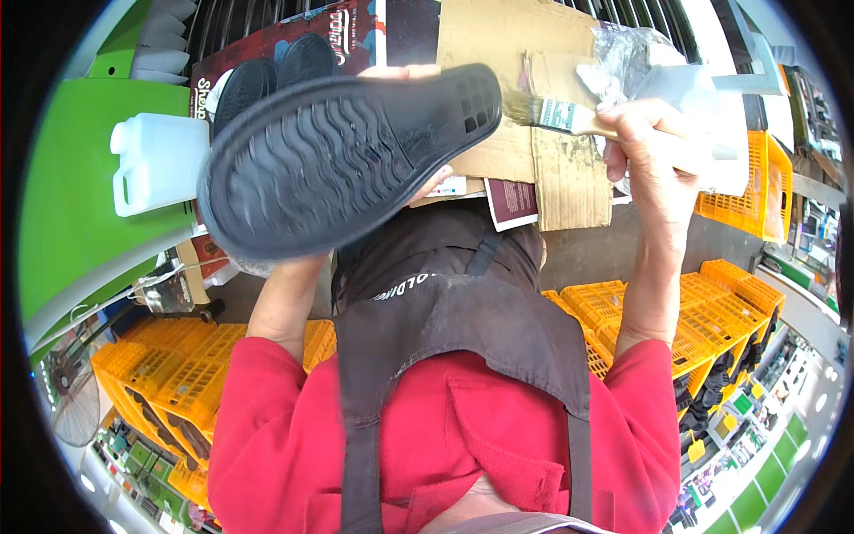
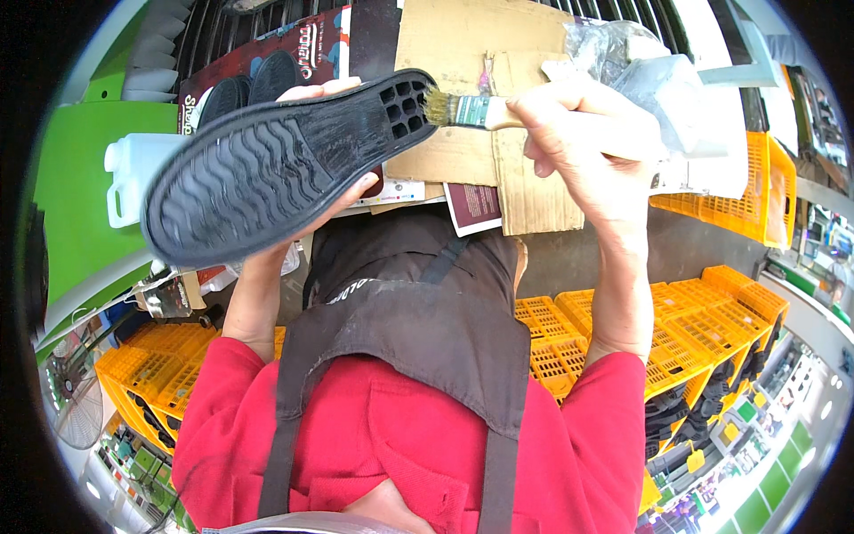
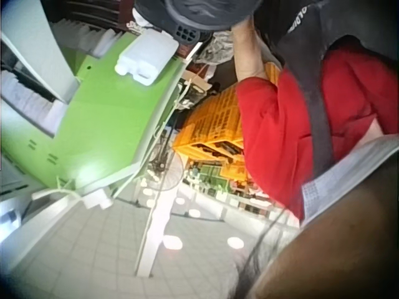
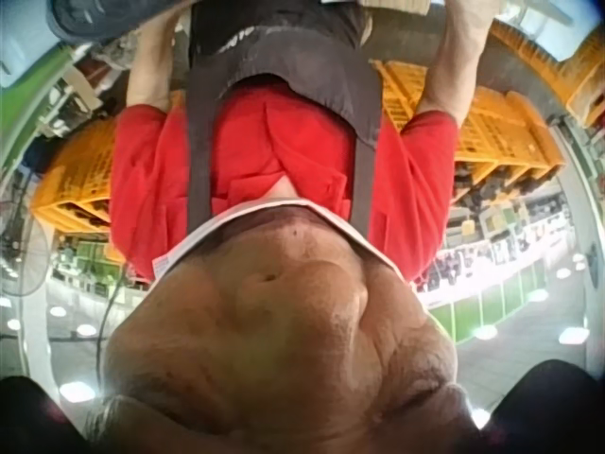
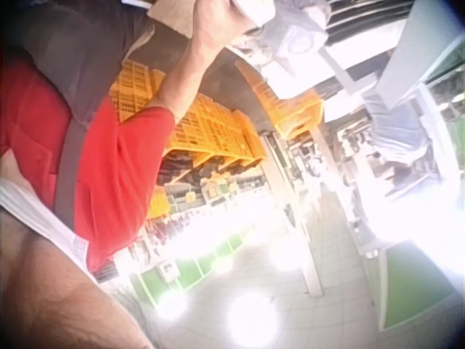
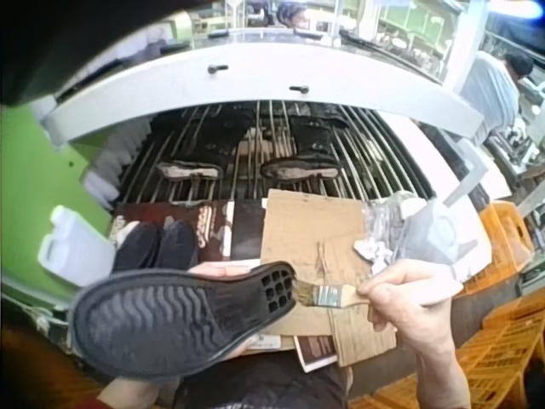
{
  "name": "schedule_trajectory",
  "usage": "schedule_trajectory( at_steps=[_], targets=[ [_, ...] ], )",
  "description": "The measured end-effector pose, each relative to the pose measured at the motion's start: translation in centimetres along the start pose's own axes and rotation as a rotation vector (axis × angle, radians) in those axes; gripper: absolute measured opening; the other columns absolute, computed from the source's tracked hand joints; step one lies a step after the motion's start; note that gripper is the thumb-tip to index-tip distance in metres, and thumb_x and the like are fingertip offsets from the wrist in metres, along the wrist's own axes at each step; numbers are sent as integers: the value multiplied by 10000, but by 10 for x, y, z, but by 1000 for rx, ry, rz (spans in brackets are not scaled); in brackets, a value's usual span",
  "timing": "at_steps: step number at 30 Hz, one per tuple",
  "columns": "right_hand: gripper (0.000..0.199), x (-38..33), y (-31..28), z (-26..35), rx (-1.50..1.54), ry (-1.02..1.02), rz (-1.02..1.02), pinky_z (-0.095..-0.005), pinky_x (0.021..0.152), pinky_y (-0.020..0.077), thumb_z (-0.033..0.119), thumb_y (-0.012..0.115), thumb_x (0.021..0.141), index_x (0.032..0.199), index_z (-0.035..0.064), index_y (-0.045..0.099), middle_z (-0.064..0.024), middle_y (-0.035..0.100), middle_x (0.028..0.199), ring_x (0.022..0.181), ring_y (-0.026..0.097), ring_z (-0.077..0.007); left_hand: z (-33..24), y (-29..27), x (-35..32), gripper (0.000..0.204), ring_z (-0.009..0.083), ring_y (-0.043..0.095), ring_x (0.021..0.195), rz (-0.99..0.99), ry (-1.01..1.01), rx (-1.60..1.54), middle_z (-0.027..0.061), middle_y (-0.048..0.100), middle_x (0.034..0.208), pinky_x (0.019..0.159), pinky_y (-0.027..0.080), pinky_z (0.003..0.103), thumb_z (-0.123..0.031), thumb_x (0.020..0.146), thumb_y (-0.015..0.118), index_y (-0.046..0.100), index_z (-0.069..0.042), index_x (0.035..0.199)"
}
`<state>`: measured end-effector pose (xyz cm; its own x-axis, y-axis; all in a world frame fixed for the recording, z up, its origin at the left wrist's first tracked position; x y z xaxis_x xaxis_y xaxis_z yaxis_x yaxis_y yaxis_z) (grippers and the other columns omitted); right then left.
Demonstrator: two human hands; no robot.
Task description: Applying adhesive or glue to the bottom surface of shoe soles using a manual brush.
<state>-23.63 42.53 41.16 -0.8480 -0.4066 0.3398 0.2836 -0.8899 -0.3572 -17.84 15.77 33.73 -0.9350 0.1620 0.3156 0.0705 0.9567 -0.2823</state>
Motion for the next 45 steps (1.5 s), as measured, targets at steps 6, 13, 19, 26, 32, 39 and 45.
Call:
schedule_trajectory(
  at_steps=[6, 13, 19, 26, 32, 39, 45],
  targets=[
    [123, 2, 29, -3, -35, 34, -130, -186, 462, 410, 105, 683, 872, 849, -10, 720, -43, 641, 721, 524, 536, -64, 5, 5, 9, 597, 247, 600, 1078, -74, 281, 61, 193, 551, 1230, 917, 510, 325, -117, 800, 723, 412, -6, 1298],
    [76, 0, 51, 5, -114, 34, -143, -218, 488, 438, 121, 759, 796, 804, 48, 740, -44, 668, 720, 589, 583, -79, 11, 9, 2, 559, 324, 593, 1107, -71, 295, 89, 244, 551, 1236, 925, 508, 365, -45, 787, 695, 404, -14, 1263],
    [71, -7, 58, 28, -124, 35, -10, -253, 531, 486, 107, 755, 786, 785, 40, 732, -63, 672, 727, 625, 636, -146, 15, 7, -4, 536, 390, 587, 1132, -84, 298, 124, 288, 551, 1241, 931, 506, 399, 17, 775, 672, 396, -21, 1233],
    [63, -18, 62, 36, -160, -234, 130, -270, 533, 512, 88, 770, 741, 789, 76, 730, -52, 680, 750, 620, 648, -168, 28, 1, 3, 528, 373, 593, 1130, -74, 476, 303, 268, 549, 1261, 919, 514, 378, 19, 789, 653, 393, -20, 1248],
    [91, -20, 55, 42, 150, 152, 205, -242, 482, 487, 107, 775, 763, 793, 37, 725, -47, 654, 681, 558, 623, -137, 20, 6, 6, 495, 389, 592, 1123, -161, 572, 337, 274, 538, 1272, 900, 521, 374, -17, 809, 645, 391, -19, 1234],
    [495, -18, 50, -22, 1271, 687, 0, -210, 281, 255, 466, 438, 989, 823, 31, 607, 13, 379, 426, 294, 305, -73, 4, 5, 11, 555, 342, 547, 1183, -220, 275, 510, 177, 536, 1289, 985, 445, 391, -46, 738, 753, 511, 10, 1234],
    [535, -18, 22, -38, 1370, 690, -308, -186, 287, 284, 505, 388, 990, 843, 32, 590, 25, 422, 476, 319, 344, -55, 8, -3, 5, 593, 211, 518, 1181, -201, -135, -574, 161, 515, 1307, 1021, 398, 363, -237, 955, 571, 262, -10, 1408]
  ],
)
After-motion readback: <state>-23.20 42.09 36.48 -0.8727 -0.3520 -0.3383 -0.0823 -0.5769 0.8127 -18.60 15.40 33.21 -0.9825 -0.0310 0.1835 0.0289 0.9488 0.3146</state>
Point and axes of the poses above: each hand's wrist, its own x-axis towards the middle knuckle, its own y-axis out of the palm, z = x × y, the point moved 1 cm from there along x, towards the middle knuckle
